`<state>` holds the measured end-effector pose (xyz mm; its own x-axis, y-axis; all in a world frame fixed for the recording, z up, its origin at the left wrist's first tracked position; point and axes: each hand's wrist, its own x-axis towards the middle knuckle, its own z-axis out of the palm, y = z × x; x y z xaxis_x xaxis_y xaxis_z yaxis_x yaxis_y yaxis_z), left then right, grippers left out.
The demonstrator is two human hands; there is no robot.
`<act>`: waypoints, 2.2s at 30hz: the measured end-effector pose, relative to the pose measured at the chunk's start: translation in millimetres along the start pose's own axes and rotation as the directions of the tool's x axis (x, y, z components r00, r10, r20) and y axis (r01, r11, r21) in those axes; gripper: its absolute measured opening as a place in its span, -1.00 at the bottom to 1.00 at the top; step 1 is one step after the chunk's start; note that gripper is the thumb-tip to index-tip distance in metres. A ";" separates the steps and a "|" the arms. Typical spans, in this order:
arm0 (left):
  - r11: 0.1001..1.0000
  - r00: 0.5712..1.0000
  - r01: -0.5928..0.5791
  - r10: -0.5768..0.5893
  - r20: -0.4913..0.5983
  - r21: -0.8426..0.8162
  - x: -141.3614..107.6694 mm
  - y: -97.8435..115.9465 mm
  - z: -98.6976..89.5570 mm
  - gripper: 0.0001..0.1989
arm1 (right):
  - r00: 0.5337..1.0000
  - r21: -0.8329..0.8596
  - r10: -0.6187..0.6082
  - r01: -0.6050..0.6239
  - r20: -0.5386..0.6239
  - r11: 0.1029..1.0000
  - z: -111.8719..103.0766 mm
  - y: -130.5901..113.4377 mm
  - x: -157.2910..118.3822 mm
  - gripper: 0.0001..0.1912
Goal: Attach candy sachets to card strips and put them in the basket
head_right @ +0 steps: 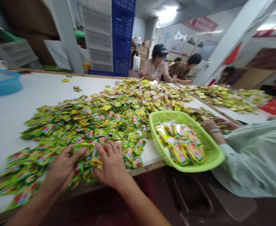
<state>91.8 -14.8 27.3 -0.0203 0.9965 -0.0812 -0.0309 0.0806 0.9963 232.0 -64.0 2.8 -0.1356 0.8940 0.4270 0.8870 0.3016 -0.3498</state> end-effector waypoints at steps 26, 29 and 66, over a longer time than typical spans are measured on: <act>0.792 0.898 -0.419 0.287 0.335 0.444 6.2 13.9 -24.7 -0.65 | 0.992 -0.229 -0.080 0.056 -0.098 0.972 8.9 1.0 -4.3 -0.39; 0.778 0.876 -0.458 0.313 0.366 0.430 5.9 14.5 -28.3 -0.67 | 0.980 -0.238 -0.136 0.098 -0.148 0.966 9.2 1.0 -3.3 -0.37; 0.800 0.884 -0.222 -0.075 0.461 0.557 18.0 15.2 -15.6 -0.78 | 0.970 -0.222 -0.203 0.171 -0.130 0.960 29.4 2.8 -15.3 -0.35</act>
<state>75.4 4.0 40.6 0.4446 0.8858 -0.1330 0.5361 -0.1441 0.8318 223.7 -67.0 -29.2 -0.2543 0.7631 0.5941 0.9261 0.3692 -0.0778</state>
